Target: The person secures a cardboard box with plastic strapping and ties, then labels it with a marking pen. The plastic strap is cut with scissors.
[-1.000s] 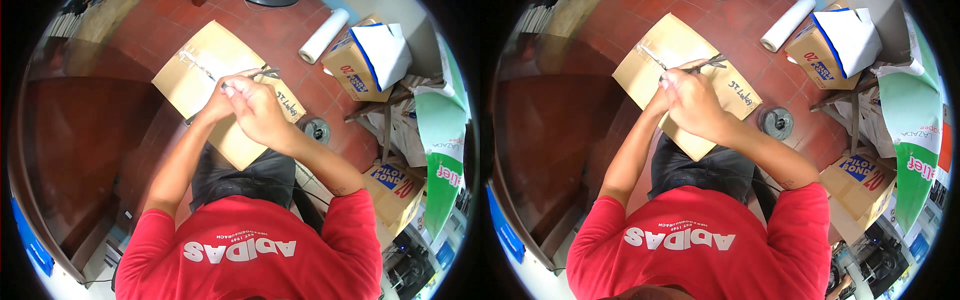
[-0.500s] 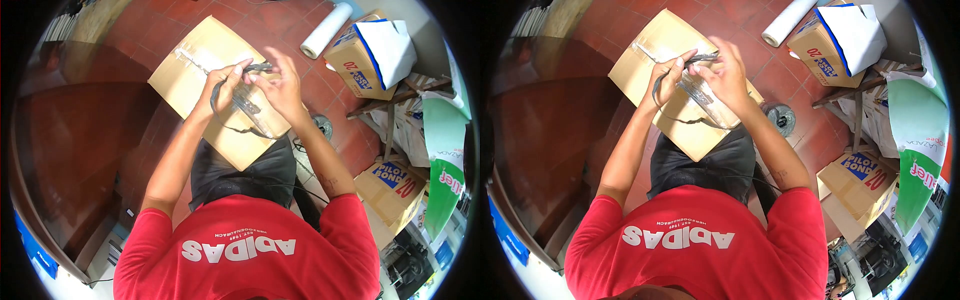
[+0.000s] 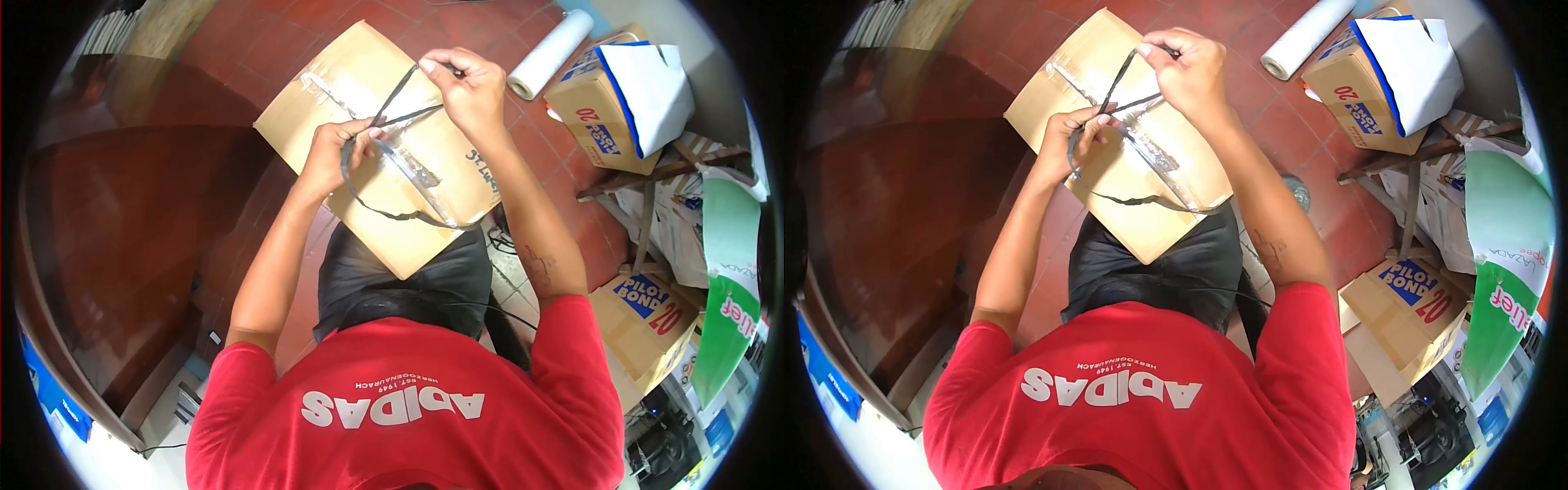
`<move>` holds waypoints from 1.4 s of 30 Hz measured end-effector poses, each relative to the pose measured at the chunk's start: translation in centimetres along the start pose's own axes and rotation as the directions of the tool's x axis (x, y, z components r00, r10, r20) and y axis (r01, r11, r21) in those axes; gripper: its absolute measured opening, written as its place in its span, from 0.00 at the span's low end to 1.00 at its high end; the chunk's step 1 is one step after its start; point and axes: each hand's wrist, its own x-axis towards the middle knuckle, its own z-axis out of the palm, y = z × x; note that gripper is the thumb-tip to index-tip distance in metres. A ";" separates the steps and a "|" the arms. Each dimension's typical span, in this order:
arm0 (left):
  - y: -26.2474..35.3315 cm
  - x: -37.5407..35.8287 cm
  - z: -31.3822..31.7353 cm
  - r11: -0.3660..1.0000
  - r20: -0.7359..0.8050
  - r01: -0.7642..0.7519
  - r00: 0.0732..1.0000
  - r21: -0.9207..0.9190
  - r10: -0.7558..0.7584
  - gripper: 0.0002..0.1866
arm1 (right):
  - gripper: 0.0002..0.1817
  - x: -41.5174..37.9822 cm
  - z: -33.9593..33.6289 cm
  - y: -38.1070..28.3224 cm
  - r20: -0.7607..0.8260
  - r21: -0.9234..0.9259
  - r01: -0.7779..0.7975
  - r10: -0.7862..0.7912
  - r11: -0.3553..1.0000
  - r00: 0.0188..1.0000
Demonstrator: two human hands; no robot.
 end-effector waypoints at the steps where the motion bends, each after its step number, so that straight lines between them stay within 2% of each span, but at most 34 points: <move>1: 0.1 0.0 -0.1 0.999 -0.074 0.015 0.997 0.036 -0.012 0.12 | 0.04 0.4 0.4 -0.2 0.044 0.079 0.010 -0.013 0.997 0.999; 2: 0.1 -0.2 -0.3 0.997 -0.153 0.035 0.988 0.070 -0.024 0.12 | 0.04 0.7 0.8 -0.3 0.092 0.162 0.015 -0.030 0.987 0.995; 3: 0.1 0.0 -0.6 0.993 -0.147 0.098 0.983 -0.069 -0.107 0.13 | 0.04 0.8 0.1 -0.7 0.214 0.174 0.014 -0.052 0.985 0.975; 4: 0.0 -0.1 -1.0 0.993 -0.156 0.101 0.982 -0.068 -0.110 0.13 | 0.04 0.3 -0.6 -0.7 0.221 0.180 0.014 -0.054 0.984 0.974; 5: -0.1 0.0 -1.3 0.965 -0.117 0.137 0.979 -0.223 -0.166 0.13 | 0.03 -0.3 -1.5 -0.8 0.373 0.204 -0.073 -0.008 0.976 0.928; 6: -0.2 0.2 -1.6 0.912 -0.067 0.170 0.975 -0.373 -0.210 0.14 | 0.02 -0.9 -2.6 -0.8 0.515 0.208 -0.160 0.031 0.965 0.857; 8: -0.6 0.3 -1.8 0.944 -0.019 0.133 0.989 -0.303 -0.146 0.14 | 0.02 -2.8 -4.7 0.2 0.769 0.078 -0.440 0.228 0.894 0.598; 10: -0.2 -0.2 -1.5 0.966 0.155 0.050 0.988 -0.254 -0.010 0.15 | 0.02 -5.5 -4.8 2.5 0.790 -0.112 -0.518 0.392 0.848 0.471; 11: -0.4 -0.3 -1.8 0.981 0.246 0.013 0.969 -0.196 0.036 0.17 | 0.03 -7.5 -3.8 4.3 0.723 -0.182 -0.410 0.404 0.894 0.561; 12: -0.1 -0.3 -1.9 0.981 0.244 0.014 0.969 -0.195 0.035 0.17 | 0.03 -8.2 -2.7 4.5 0.724 -0.181 -0.409 0.402 0.894 0.560; 14: 0.6 -0.4 -2.1 0.993 0.417 0.032 0.909 -0.110 0.017 0.19 | 0.05 -9.2 -0.1 4.3 0.477 -0.475 -0.212 0.452 0.854 0.754; 15: 0.7 -0.5 -1.8 0.995 0.429 0.072 0.903 -0.069 -0.035 0.22 | 0.05 -9.5 1.4 4.7 0.479 -0.473 -0.208 0.449 0.856 0.755; 17: 0.8 -0.8 -1.3 0.993 0.430 0.089 0.902 -0.080 -0.046 0.21 | 0.09 -9.3 4.1 5.4 0.271 -0.203 -0.451 0.492 0.869 0.827; 18: 0.9 -0.9 -1.3 0.990 0.432 0.105 0.900 -0.091 -0.056 0.20 | 0.09 -8.8 4.5 5.4 0.272 -0.202 -0.449 0.491 0.870 0.828; 20: 1.0 -0.9 -1.5 0.990 0.407 0.134 0.908 -0.048 -0.103 0.23 | 0.12 -7.2 4.9 4.5 0.120 -0.281 -0.493 0.539 0.824 0.834; 21: 0.5 -0.9 -1.4 1.000 0.337 0.010 0.941 0.004 -0.011 0.25 | 0.13 -7.5 4.8 5.4 0.099 -0.422 -0.381 0.460 0.822 0.883; 22: 0.3 -1.0 -1.3 0.992 0.268 -0.109 0.959 0.064 0.088 0.27 | 0.13 -7.2 3.9 5.1 0.103 -0.424 -0.377 0.457 0.823 0.883; 23: 1.7 -1.3 -1.4 0.970 0.250 -0.178 0.959 0.166 0.134 0.28 | 0.14 -7.0 2.7 4.2 0.167 -0.534 -0.280 0.424 0.798 0.890; 24: 2.0 -1.9 -1.2 0.971 0.246 -0.173 0.961 0.163 0.130 0.28 | 0.15 -6.9 1.6 3.2 0.232 -0.629 -0.177 0.400 0.757 0.887; 25: 2.3 -2.2 -0.9 0.931 0.187 -0.241 0.963 0.275 0.194 0.26 | 0.17 -6.6 0.9 2.3 0.195 -0.627 -0.197 0.397 0.754 0.897; 26: 2.4 -2.2 -0.8 0.871 0.137 -0.300 0.954 0.389 0.268 0.25 | 0.17 -6.8 0.9 2.6 0.193 -0.630 -0.195 0.395 0.752 0.898; 27: 1.8 -2.3 -0.7 0.842 0.129 -0.330 0.944 0.426 0.305 0.24 | 0.17 -7.3 1.1 3.0 0.277 -0.379 -0.291 0.408 0.878 0.870; 28: 1.6 -2.2 -0.6 0.841 0.129 -0.332 0.943 0.426 0.307 0.24 | 0.17 -7.6 1.3 3.1 0.362 -0.098 -0.383 0.392 0.918 0.846; 29: 1.4 -2.1 -0.4 0.807 0.119 -0.349 0.935 0.477 0.334 0.25 | 0.16 -7.5 1.5 -0.4 0.522 0.076 -0.584 0.467 0.808 0.714; 30: 1.3 -2.2 -0.3 0.772 0.109 -0.358 0.928 0.525 0.356 0.26 | 0.16 -8.8 2.3 -1.5 0.525 0.076 -0.585 0.467 0.807 0.712; 32: 1.8 -2.2 -0.8 0.732 0.146 -0.360 0.929 0.579 0.341 0.26 | 0.17 -10.9 3.3 -2.8 0.722 0.042 -0.874 0.590 0.484 0.362; 33: 2.2 -2.0 -1.2 0.686 0.182 -0.365 0.928 0.629 0.326 0.26 | 0.17 -11.9 2.9 -3.2 0.723 0.040 -0.873 0.589 0.486 0.361; 35: 3.9 -1.3 -2.5 0.697 0.217 -0.351 0.936 0.625 0.277 0.27 | 0.16 -13.6 1.6 -3.6 0.735 0.277 -0.950 0.606 0.142 0.304; 36: 4.1 -0.9 -3.2 0.706 0.255 -0.338 0.940 0.622 0.226 0.28 | 0.16 -13.6 0.2 -3.1 0.736 0.275 -0.951 0.606 0.142 0.303; 37: 3.3 -0.1 -4.5 0.740 0.301 -0.363 0.927 0.566 0.224 0.28 | 0.15 -13.5 -1.8 -2.4 0.662 0.264 -0.940 0.668 0.215 0.338; 38: 4.0 0.2 -5.0 0.801 0.323 -0.286 0.938 0.526 0.123 0.25 | 0.14 -13.6 -2.7 -2.0 0.622 0.257 -0.932 0.695 0.254 0.361; 39: 3.4 0.8 -5.4 0.833 0.387 -0.285 0.917 0.474 0.094 0.21 | 0.14 -13.6 -3.6 -1.6 0.579 0.247 -0.924 0.720 0.292 0.382; 41: 1.8 2.4 -5.6 0.865 0.454 -0.281 0.888 0.417 0.070 0.18 | 0.13 -14.3 -4.3 -0.9 0.368 0.078 -0.842 0.770 0.533 0.522; 42: 1.2 3.3 -5.4 0.854 0.452 -0.288 0.889 0.432 0.071 0.15 | 0.13 -14.8 -4.6 0.1 0.363 0.078 -0.843 0.773 0.532 0.521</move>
